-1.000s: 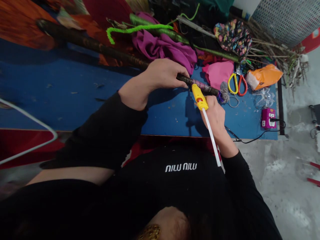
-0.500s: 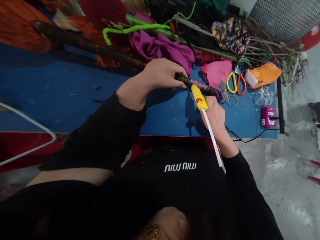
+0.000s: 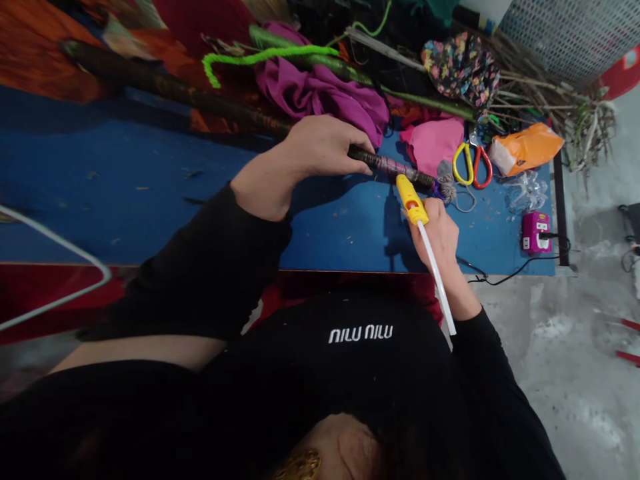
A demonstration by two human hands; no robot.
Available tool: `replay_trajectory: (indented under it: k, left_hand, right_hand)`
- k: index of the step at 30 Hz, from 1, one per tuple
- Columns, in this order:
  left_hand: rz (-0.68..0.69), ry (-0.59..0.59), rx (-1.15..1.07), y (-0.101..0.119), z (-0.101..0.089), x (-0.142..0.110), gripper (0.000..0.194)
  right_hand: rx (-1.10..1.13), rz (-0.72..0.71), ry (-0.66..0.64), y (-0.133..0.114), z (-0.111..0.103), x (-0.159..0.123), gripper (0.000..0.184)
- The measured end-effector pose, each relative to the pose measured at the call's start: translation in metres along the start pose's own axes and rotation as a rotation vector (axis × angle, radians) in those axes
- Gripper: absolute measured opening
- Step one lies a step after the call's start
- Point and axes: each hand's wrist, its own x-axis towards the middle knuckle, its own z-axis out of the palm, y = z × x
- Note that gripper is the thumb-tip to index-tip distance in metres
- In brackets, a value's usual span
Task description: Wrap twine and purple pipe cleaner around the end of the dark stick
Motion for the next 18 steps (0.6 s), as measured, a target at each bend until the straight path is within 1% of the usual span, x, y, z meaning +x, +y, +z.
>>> replay_trajectory:
  k: [5, 8, 14, 18]
  left_hand:
    - [0.005, 0.005, -0.006, -0.002, 0.0, 0.0, 0.038]
    - [0.002, 0.013, -0.016, -0.002, 0.001, -0.001, 0.038]
    - [-0.001, 0.007, -0.055, -0.003, 0.0, -0.001, 0.038]
    - [-0.014, 0.007, -0.072, -0.004, 0.002, 0.0, 0.039]
  right_hand:
    - [-0.014, 0.03, 0.042, 0.007, 0.001, -0.003, 0.049]
    - [-0.029, 0.042, 0.066, 0.011, 0.002, -0.005, 0.047]
    - [-0.047, 0.062, 0.062, 0.02, 0.001, -0.008, 0.046]
    - [-0.038, 0.051, 0.048, 0.018, -0.001, -0.01, 0.045]
